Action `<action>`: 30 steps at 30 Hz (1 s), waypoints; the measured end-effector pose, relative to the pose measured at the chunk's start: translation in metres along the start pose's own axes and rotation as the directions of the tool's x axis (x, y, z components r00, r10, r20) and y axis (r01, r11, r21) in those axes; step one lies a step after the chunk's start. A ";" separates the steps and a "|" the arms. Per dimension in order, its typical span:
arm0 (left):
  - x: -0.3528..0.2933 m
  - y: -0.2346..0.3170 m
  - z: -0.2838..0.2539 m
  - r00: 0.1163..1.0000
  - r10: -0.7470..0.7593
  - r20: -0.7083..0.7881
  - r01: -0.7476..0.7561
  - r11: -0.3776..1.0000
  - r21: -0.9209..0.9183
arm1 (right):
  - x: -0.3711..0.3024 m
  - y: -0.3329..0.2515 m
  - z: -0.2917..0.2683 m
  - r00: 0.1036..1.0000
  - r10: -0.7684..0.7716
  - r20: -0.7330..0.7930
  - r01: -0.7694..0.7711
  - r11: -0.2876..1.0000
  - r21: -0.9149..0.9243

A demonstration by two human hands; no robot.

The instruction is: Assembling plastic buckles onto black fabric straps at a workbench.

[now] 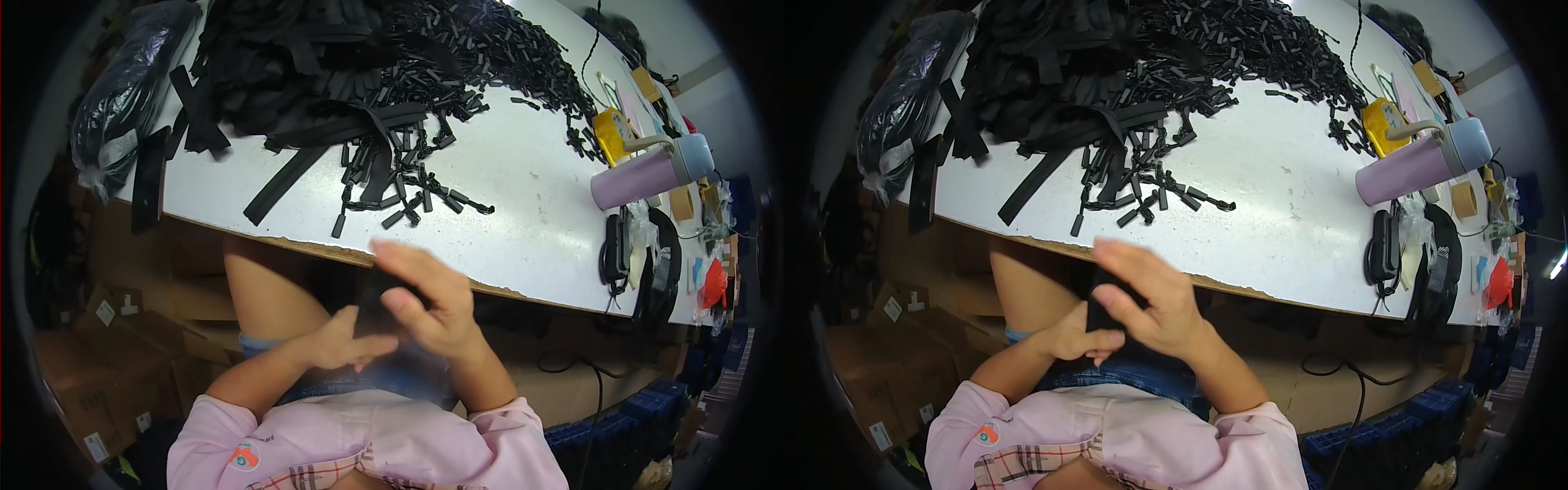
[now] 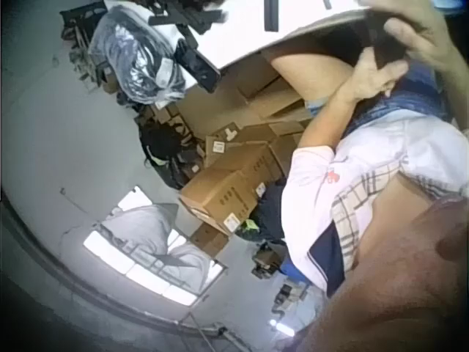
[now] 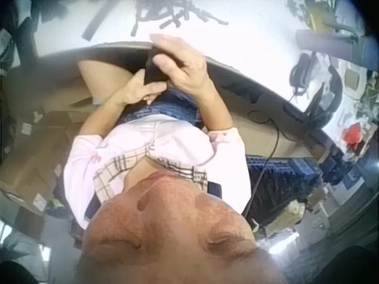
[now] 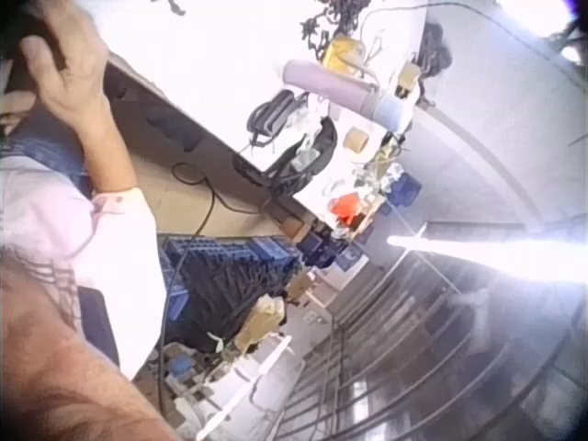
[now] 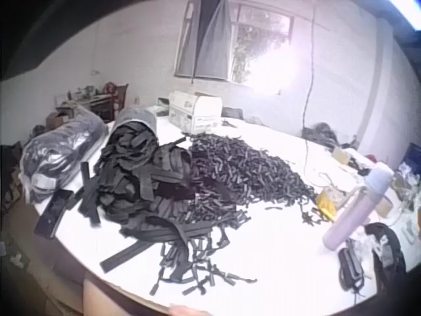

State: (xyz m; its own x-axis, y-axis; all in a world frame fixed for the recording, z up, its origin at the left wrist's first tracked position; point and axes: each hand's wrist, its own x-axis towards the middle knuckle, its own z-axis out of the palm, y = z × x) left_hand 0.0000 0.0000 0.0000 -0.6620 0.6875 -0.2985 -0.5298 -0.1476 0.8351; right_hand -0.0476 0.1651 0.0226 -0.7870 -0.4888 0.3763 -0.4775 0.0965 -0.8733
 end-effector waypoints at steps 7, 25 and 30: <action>0.011 0.006 -0.005 0.956 0.180 -0.232 -0.216 0.966 -0.140 | 0.015 0.009 -0.021 0.994 -0.067 -0.081 -0.027 0.586 -0.810; 0.013 0.006 0.005 0.953 0.170 -0.251 -0.213 0.964 -0.157 | -0.012 -0.012 0.014 0.905 0.155 -0.397 -0.065 0.971 0.231; 0.012 0.009 0.006 0.925 0.240 -0.295 -0.280 0.955 -0.099 | -0.019 -0.009 0.009 0.892 0.371 -0.259 -0.246 0.878 0.410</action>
State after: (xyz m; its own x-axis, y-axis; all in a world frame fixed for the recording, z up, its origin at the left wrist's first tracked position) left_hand -0.0092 0.0113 0.0064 -0.8958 0.3907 -0.2119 -0.3736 -0.4039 0.8350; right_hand -0.0248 0.1656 0.0205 -0.9801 -0.1758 0.0921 -0.0656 -0.1511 -0.9863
